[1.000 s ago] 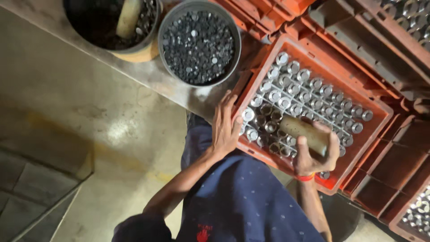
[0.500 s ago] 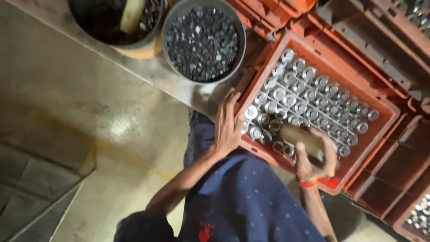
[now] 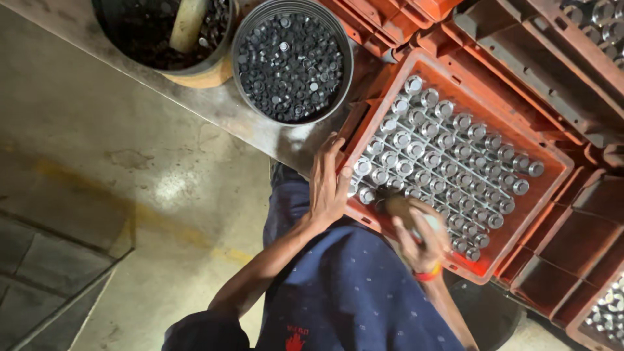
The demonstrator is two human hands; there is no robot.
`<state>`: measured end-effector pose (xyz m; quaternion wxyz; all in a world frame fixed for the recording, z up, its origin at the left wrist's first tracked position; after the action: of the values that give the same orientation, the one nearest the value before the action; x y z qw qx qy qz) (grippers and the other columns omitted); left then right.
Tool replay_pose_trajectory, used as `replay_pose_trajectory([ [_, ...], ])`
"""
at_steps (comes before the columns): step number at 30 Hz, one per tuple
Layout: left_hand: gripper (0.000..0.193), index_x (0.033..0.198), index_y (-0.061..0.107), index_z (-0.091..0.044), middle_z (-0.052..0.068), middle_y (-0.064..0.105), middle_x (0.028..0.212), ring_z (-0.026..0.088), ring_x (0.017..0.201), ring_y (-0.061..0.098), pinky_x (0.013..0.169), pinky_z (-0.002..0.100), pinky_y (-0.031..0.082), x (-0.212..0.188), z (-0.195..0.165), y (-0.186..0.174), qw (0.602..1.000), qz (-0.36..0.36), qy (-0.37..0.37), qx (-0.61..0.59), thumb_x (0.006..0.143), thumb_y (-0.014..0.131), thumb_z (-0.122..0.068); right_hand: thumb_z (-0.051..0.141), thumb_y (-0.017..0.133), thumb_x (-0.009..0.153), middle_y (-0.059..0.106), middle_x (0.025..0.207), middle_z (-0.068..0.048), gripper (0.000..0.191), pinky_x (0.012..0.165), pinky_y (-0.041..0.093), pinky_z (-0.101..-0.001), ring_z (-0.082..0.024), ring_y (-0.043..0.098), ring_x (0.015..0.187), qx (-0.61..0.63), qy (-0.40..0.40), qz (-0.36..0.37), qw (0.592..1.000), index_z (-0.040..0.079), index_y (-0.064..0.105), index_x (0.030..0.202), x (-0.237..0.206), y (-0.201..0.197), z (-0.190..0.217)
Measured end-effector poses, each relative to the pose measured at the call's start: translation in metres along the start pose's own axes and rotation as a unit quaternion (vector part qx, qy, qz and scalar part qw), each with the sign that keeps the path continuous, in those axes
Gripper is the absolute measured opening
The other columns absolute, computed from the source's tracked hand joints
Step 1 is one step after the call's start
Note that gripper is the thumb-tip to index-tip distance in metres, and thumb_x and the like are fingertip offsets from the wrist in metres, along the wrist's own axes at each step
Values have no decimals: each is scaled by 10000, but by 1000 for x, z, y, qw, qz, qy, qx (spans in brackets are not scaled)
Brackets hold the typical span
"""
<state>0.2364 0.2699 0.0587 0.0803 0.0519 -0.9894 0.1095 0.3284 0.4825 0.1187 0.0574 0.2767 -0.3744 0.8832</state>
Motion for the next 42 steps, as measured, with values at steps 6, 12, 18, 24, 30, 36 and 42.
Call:
replay_pose_trajectory([
  [6,610,1478,468,-3,211,534,1467,339,1369,516,1170,444,380,-8,26,6,989,-19,-100,-111,1113,350,-478,13,846,890,666,1186,-193,519,922,605,-453,-389,704,1102,-11,-8,-3,1000,33,539,1308,-6,-6,-10],
  [12,709,1495,460,0,171,512,1460,278,1383,472,1203,390,346,-13,46,13,959,-53,-141,-239,1120,355,-593,172,844,870,647,1216,-175,465,1013,579,-484,-362,669,1165,281,78,-35,956,79,576,1239,11,39,2],
  [18,835,1519,432,-3,172,444,1519,295,1358,457,1142,421,386,-14,40,10,964,-19,-147,-222,1029,352,-674,178,813,939,686,1191,-210,372,855,641,-424,-352,736,1070,30,5,-35,999,12,557,1151,62,28,17],
  [24,798,1532,391,17,213,409,1587,334,1482,419,1244,464,332,3,21,-13,986,-16,-40,-160,1100,310,-650,109,813,953,701,1162,-210,371,836,637,-430,-327,729,1025,15,-14,-27,999,-56,591,1201,92,41,8],
  [30,684,1527,395,8,250,376,1608,403,1512,389,1261,512,301,9,6,-13,995,6,-2,-99,1129,335,-546,173,821,924,744,1100,-159,315,832,600,-419,-337,743,968,-108,-41,-73,991,11,677,1153,106,36,-10],
  [36,592,1502,424,5,266,397,1603,442,1488,420,1245,534,314,11,2,-10,999,32,22,-28,1141,337,-457,282,805,1029,722,1168,-124,351,902,583,-385,-259,683,1080,-50,20,-166,985,40,672,1247,122,28,-30],
  [42,586,1478,448,16,259,415,1589,453,1486,424,1252,550,310,12,2,-12,998,26,47,-23,1129,345,-443,275,802,989,739,1131,-145,317,910,609,-435,-243,708,1036,-55,-1,-116,992,56,718,1202,145,37,-64],
])
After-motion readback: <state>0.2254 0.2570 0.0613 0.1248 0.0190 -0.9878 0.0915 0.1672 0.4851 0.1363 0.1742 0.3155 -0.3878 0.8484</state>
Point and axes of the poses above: each hand's wrist, its own x-axis towards the middle knuckle, its own y-axis out of the palm, z = x × y, the point moved 6 cm from there along x, towards the middle knuckle
